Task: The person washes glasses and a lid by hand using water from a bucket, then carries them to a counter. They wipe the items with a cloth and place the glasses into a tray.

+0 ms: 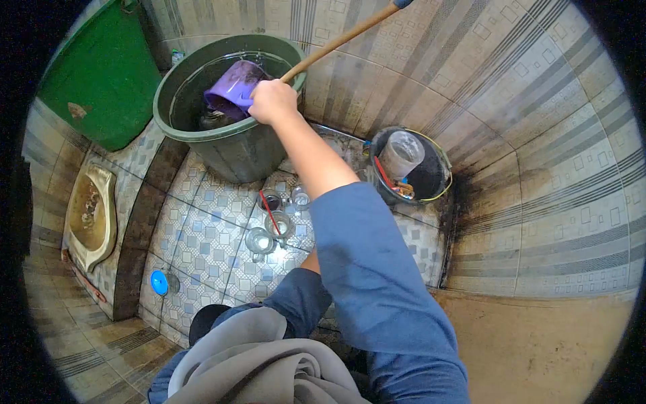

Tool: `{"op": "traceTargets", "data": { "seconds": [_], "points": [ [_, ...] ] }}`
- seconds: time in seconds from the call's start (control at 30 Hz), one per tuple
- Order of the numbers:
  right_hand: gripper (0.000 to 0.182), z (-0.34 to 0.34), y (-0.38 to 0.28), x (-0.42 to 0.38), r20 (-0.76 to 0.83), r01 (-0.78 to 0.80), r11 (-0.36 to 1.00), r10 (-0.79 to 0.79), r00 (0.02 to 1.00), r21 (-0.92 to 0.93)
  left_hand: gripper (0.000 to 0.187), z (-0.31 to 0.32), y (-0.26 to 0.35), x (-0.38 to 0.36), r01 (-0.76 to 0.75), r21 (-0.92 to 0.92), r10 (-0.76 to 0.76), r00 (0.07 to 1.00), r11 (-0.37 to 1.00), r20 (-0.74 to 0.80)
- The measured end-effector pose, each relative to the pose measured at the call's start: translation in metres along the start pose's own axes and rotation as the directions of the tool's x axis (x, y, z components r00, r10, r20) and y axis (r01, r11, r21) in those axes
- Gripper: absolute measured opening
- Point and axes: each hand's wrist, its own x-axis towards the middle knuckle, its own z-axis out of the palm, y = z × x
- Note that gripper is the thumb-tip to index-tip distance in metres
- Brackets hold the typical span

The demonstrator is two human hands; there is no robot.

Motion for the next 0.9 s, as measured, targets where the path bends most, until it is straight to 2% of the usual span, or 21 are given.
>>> {"op": "traceTargets", "data": {
  "seconds": [0.03, 0.07, 0.1, 0.13, 0.17, 0.2, 0.27, 0.33, 0.37, 0.4, 0.43, 0.47, 0.5, 0.57, 0.6, 0.67, 0.7, 0.73, 0.77, 0.87, 0.9],
  "points": [
    [0.026, -0.004, 0.005, -0.005, -0.057, -0.014, 0.996, 0.019, 0.998, 0.091, 0.055, -0.001, 0.001, 0.001, -0.004, 0.005, 0.004, 1.0, 1.0, 0.01],
    [0.026, -0.01, 0.01, -0.006, -0.059, -0.021, 0.997, 0.025, 0.998, 0.081, 0.055, -0.002, 0.002, 0.002, -0.005, 0.011, 0.005, 1.0, 1.0, 0.019],
    [0.027, -0.015, 0.016, -0.007, -0.05, -0.096, 0.921, 0.124, 0.991, 0.377, 0.055, -0.001, 0.004, 0.002, -0.001, 0.016, 0.001, 1.0, 1.0, 0.025],
    [0.028, -0.018, 0.024, -0.01, -0.012, -0.163, 0.752, 0.222, 0.975, 0.638, 0.055, 0.0, 0.005, 0.002, 0.009, 0.02, -0.01, 1.0, 1.0, 0.025],
    [0.027, -0.019, 0.034, -0.008, -0.049, -0.1, 0.572, 0.239, 0.97, 0.814, 0.055, 0.0, 0.006, 0.004, 0.022, 0.024, -0.023, 0.999, 0.999, 0.026],
    [0.025, -0.033, 0.042, -0.014, -0.053, -0.042, 0.467, 0.188, 0.981, 0.883, 0.055, -0.001, 0.007, 0.005, 0.038, 0.029, -0.039, 0.999, 0.999, 0.028],
    [0.027, -0.078, 0.045, -0.047, -0.092, 0.017, 0.444, 0.147, 0.985, 0.896, 0.055, 0.001, 0.001, 0.005, 0.08, 0.029, -0.08, 0.996, 0.996, 0.028],
    [0.029, -0.112, 0.056, -0.082, -0.115, 0.024, 0.463, 0.17, 0.979, 0.886, 0.062, 0.006, -0.001, 0.0, 0.188, -0.033, -0.19, 0.979, 0.982, -0.08],
    [0.03, -0.131, 0.06, -0.104, -0.114, -0.007, 0.504, 0.209, 0.971, 0.864, 0.067, -0.008, -0.007, 0.009, 0.247, -0.065, -0.252, 0.965, 0.967, -0.073],
    [0.03, -0.146, 0.067, -0.125, -0.121, -0.021, 0.531, 0.231, 0.965, 0.847, 0.067, -0.006, -0.012, 0.009, 0.262, -0.065, -0.266, 0.962, 0.963, -0.068],
    [0.031, -0.157, 0.074, -0.147, -0.122, -0.036, 0.532, 0.259, 0.958, 0.846, 0.065, -0.004, -0.017, 0.008, 0.219, -0.028, -0.22, 0.965, 0.975, -0.142],
    [0.032, -0.168, 0.08, -0.171, -0.113, -0.078, 0.594, 0.278, 0.954, 0.801, 0.063, -0.002, -0.022, 0.007, 0.179, 0.014, -0.171, 0.962, 0.984, -0.214],
    [0.032, -0.175, 0.086, -0.193, -0.129, -0.108, 0.65, 0.306, 0.943, 0.752, 0.06, -0.017, -0.028, 0.017, 0.19, -0.03, -0.192, 0.957, 0.981, -0.218],
    [0.03, -0.178, 0.102, -0.236, -0.129, -0.182, 0.755, 0.332, 0.934, 0.629, 0.06, -0.029, -0.034, 0.022, 0.221, -0.052, -0.227, 0.955, 0.974, -0.191],
    [0.03, -0.18, 0.104, -0.255, -0.12, -0.281, 0.793, 0.403, 0.907, 0.541, 0.06, -0.032, -0.038, 0.023, 0.237, -0.078, -0.247, 0.954, 0.968, -0.17],
    [0.026, -0.184, 0.11, -0.287, -0.159, -0.316, 0.923, 0.354, 0.922, 0.221, 0.062, -0.029, -0.042, 0.027, 0.262, -0.084, -0.274, 0.939, 0.962, -0.209],
    [0.026, -0.187, 0.112, -0.299, -0.157, -0.322, 0.92, 0.36, 0.92, 0.223, 0.063, -0.029, -0.045, 0.031, 0.265, -0.089, -0.28, 0.915, 0.96, -0.292],
    [0.025, -0.188, 0.114, -0.311, -0.158, -0.334, 0.933, 0.353, 0.922, 0.135, 0.064, -0.031, -0.047, 0.033, 0.266, -0.094, -0.282, 0.884, 0.959, -0.373],
    [0.024, -0.19, 0.115, -0.32, -0.159, -0.341, 0.939, 0.344, 0.925, 0.047, 0.065, -0.032, -0.05, 0.033, 0.276, -0.036, -0.27, 0.893, 0.961, -0.36],
    [0.026, -0.189, 0.124, -0.343, -0.113, -0.421, 0.907, 0.42, 0.9, 0.021, 0.062, -0.033, -0.055, 0.036, 0.314, -0.007, -0.29, 0.867, 0.949, -0.406],
    [0.024, -0.187, 0.13, -0.349, -0.139, -0.376, 0.927, 0.372, 0.918, -0.001, 0.062, -0.035, -0.058, 0.04, 0.316, -0.004, -0.29, 0.866, 0.949, -0.407]
  ]
}}
